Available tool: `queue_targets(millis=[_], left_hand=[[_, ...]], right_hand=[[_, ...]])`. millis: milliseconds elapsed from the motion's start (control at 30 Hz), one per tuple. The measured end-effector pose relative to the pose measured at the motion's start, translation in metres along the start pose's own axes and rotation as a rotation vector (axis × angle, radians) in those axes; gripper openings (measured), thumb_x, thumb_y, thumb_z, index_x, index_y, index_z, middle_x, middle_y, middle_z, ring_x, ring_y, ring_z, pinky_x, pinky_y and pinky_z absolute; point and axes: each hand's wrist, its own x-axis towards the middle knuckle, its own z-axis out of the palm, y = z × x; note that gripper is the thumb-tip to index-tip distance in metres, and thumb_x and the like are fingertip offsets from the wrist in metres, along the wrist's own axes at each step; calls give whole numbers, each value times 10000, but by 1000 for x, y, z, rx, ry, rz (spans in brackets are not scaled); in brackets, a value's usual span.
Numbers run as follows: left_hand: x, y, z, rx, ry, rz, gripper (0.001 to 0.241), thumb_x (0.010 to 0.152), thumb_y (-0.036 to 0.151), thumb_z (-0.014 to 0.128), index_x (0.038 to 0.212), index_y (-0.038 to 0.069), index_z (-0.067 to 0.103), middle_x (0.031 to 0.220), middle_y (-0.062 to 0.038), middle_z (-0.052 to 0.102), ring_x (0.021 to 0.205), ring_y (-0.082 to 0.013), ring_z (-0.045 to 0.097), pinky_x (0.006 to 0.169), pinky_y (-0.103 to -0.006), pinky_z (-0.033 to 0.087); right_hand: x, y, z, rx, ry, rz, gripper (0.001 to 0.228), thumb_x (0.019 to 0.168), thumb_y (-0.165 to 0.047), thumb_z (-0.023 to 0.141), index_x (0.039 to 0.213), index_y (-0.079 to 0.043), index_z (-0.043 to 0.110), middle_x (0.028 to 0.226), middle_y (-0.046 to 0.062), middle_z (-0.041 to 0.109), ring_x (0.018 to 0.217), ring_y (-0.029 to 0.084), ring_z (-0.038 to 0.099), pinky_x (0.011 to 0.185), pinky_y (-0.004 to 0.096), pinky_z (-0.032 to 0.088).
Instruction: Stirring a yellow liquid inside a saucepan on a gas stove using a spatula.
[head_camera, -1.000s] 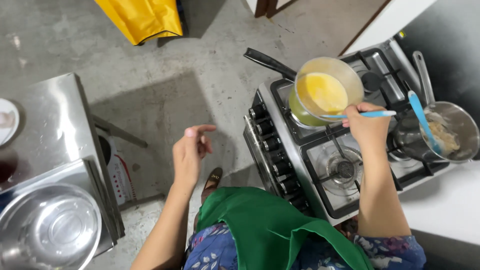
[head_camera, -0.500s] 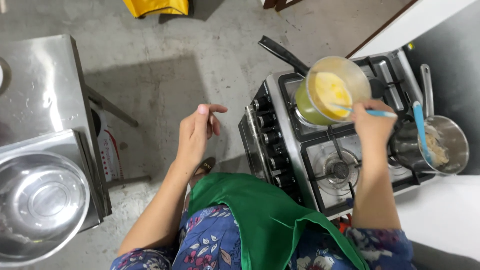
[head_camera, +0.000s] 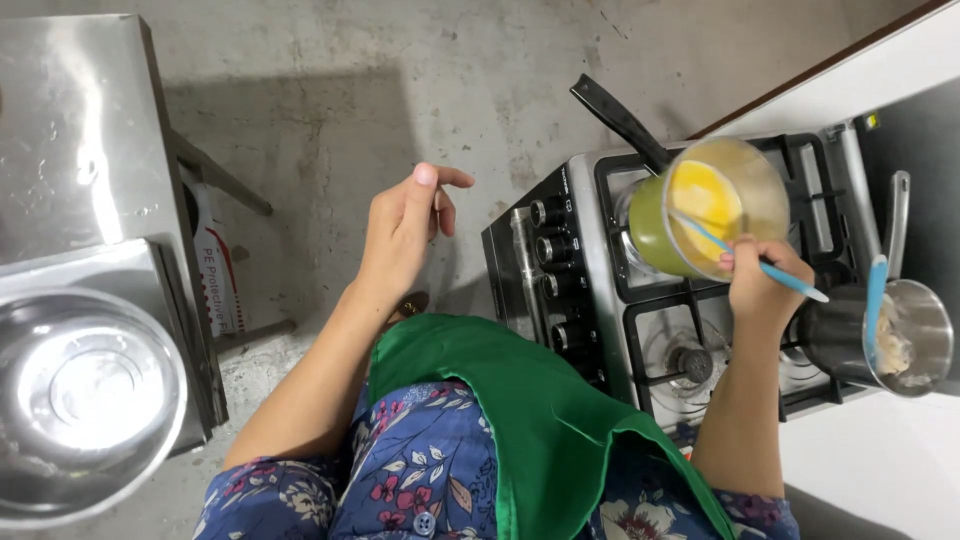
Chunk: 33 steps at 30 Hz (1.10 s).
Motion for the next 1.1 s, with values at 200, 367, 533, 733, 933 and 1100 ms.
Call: queue_targets(millis=[200,367,533,733,933,1100], left_hand=[[45,-1,-13,-6,-57,-44,716,989,603,290,1025,60,755,614,-13,570,526,-83,369,538,-230,346],[84,-10,-8,-33,-131,-61,683,1008,577,307,972,50,739,643,-32,601,529,-90,384,524,-236,332],[118,-12,7,-19,-236,-69,684,1013,567,293,919,50,730,694,-29,639,526,-84,377,519,-232,320],[143,-15,17,-17,-336,-67,679,1020,562,276,948,69,738,723,-18,642,529,-80,361,535,-232,326],[155,-27,21,-17,-374,-83,675,1019,577,283,1039,84,745,596,5,560,522,-75,380,541,-224,344],[161,-31,13,-20,-372,-101,660,1022,571,297,1039,91,750,582,4,554,509,-71,363,527,-224,322]], right_hand=[[-5,-21,-14,-163,77,-28,206,1007,-37,653,830,0,753,739,78,711,660,135,684,593,304,551],[-24,-60,-26,-180,76,177,208,1011,-43,627,843,-13,747,707,82,693,621,128,661,604,269,516],[-38,-82,-36,-112,154,240,191,1033,-48,632,890,-19,756,758,90,700,678,127,692,622,246,545],[-56,-111,-58,-118,239,146,206,1101,55,588,963,53,740,829,154,698,719,189,713,691,271,589],[-57,-104,-44,-79,246,83,191,1115,112,609,975,62,729,909,173,709,746,210,702,724,265,574],[-42,-85,-17,-109,248,46,166,1047,91,636,975,40,776,824,137,688,805,192,680,754,292,559]])
